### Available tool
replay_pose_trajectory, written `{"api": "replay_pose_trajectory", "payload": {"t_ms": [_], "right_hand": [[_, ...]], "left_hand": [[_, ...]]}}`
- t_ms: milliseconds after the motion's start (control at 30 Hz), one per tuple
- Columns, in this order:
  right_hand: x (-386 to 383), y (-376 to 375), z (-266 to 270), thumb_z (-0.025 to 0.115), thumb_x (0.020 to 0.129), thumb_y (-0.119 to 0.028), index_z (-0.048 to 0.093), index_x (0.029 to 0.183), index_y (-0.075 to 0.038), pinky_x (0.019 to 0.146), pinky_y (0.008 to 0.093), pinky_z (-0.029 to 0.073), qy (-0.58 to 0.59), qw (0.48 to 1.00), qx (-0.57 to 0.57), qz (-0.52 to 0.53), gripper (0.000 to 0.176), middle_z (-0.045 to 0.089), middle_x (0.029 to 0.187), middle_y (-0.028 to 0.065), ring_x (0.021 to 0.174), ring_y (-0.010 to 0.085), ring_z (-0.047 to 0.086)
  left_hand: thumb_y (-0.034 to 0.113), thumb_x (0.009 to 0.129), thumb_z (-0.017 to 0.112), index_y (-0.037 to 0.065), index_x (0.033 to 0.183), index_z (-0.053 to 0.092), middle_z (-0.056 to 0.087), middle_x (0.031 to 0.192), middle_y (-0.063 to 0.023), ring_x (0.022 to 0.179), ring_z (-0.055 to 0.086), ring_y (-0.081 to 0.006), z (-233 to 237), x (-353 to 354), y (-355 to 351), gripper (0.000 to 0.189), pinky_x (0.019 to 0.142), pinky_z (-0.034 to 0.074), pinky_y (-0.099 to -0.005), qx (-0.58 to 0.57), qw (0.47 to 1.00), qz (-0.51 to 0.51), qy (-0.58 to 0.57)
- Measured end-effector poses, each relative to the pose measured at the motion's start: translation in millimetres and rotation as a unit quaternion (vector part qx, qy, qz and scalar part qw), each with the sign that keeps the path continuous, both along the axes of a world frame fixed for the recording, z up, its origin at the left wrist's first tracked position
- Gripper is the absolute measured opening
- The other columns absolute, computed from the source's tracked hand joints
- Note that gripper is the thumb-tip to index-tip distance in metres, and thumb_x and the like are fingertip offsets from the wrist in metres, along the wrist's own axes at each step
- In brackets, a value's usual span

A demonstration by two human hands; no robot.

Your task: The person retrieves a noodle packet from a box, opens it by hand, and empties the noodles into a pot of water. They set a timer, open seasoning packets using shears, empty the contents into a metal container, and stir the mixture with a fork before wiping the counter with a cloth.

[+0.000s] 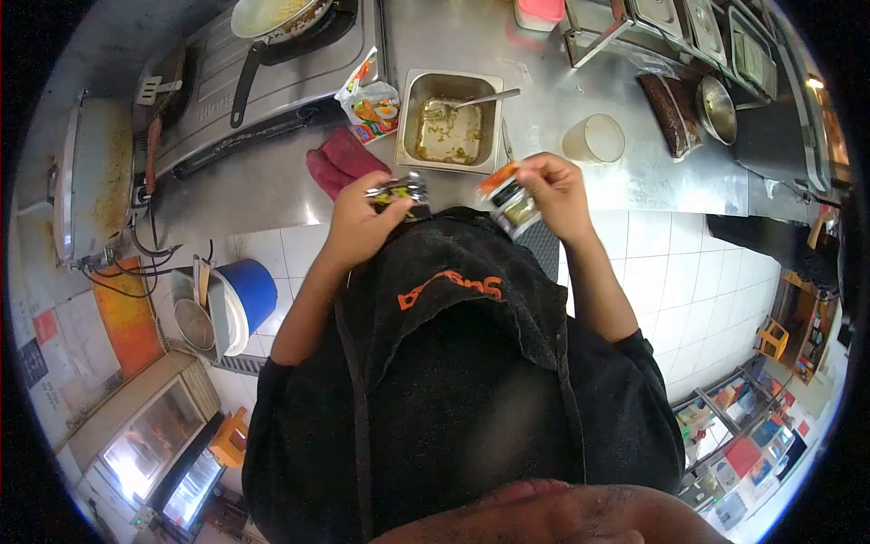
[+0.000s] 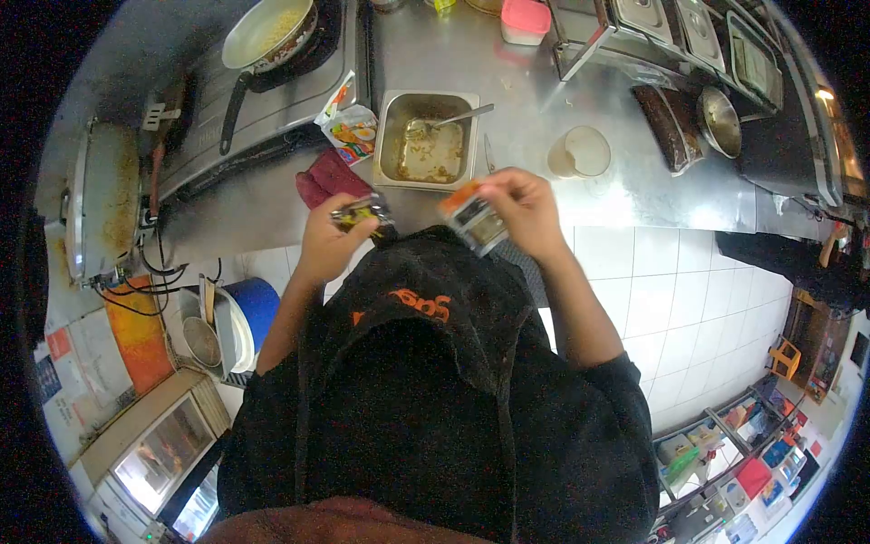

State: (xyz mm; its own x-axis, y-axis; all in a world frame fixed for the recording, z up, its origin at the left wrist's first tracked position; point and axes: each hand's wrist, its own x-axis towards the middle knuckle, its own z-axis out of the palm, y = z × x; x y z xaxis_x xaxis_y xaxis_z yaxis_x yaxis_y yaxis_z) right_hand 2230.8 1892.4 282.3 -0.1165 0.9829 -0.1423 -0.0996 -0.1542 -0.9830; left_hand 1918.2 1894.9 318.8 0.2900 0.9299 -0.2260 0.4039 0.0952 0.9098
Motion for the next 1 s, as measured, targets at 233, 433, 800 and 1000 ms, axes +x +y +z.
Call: {"api": "replay_pose_trajectory", "payload": {"t_ms": [233,433,800,1000], "right_hand": [[-5,7,22,0.072,0.085,-0.008,0.067,0.112,-0.002,0.077,0.0355,0.054,-0.452,0.85,0.203,-0.177,0.028,0.067,0.104,0.0164,0.086,0.0279,0.067],[-82,10,55,0.073,0.087,-0.021,0.069,0.1,-0.005,0.073,0.0357,0.052,-0.136,0.966,0.196,0.097,0.021,0.066,0.087,0.0124,0.079,0.0268,0.066],[26,13,117,0.069,0.089,-0.02,0.061,0.065,-0.001,0.049,0.0315,0.033,0.209,0.939,0.211,0.174,0.033,0.053,0.054,0.0048,0.049,0.0167,0.047],[45,33,95,0.073,0.089,-0.017,0.051,0.061,-0.004,0.047,0.0328,0.031,0.17,0.927,0.228,0.245,0.038,0.049,0.056,0.0012,0.049,0.014,0.044]], "left_hand": [[0.009,0.085,0.077,0.002,0.099,0.059,0.068,0.091,-0.0045,0.082,0.063,-0.0089,-7,-6,-11,0.024,0.076,0.052,-0.0257,-0.041,0.955,0.193,-0.221],[0.008,0.083,0.079,0.004,0.099,0.058,0.066,0.089,-0.0015,0.08,0.062,-0.0079,-5,27,-13,0.027,0.073,0.051,-0.0243,-0.001,0.975,0.073,-0.212],[0.013,0.084,0.078,0.005,0.116,0.054,0.058,0.123,-0.0091,0.118,0.056,-0.02,-24,-13,-15,0.041,0.101,0.042,-0.036,0.046,0.976,0.055,-0.205],[0.009,0.084,0.075,0.005,0.116,0.055,0.058,0.122,-0.0078,0.116,0.056,-0.0196,-7,-8,-9,0.038,0.102,0.041,-0.0349,0.059,0.983,0.048,-0.169]]}}
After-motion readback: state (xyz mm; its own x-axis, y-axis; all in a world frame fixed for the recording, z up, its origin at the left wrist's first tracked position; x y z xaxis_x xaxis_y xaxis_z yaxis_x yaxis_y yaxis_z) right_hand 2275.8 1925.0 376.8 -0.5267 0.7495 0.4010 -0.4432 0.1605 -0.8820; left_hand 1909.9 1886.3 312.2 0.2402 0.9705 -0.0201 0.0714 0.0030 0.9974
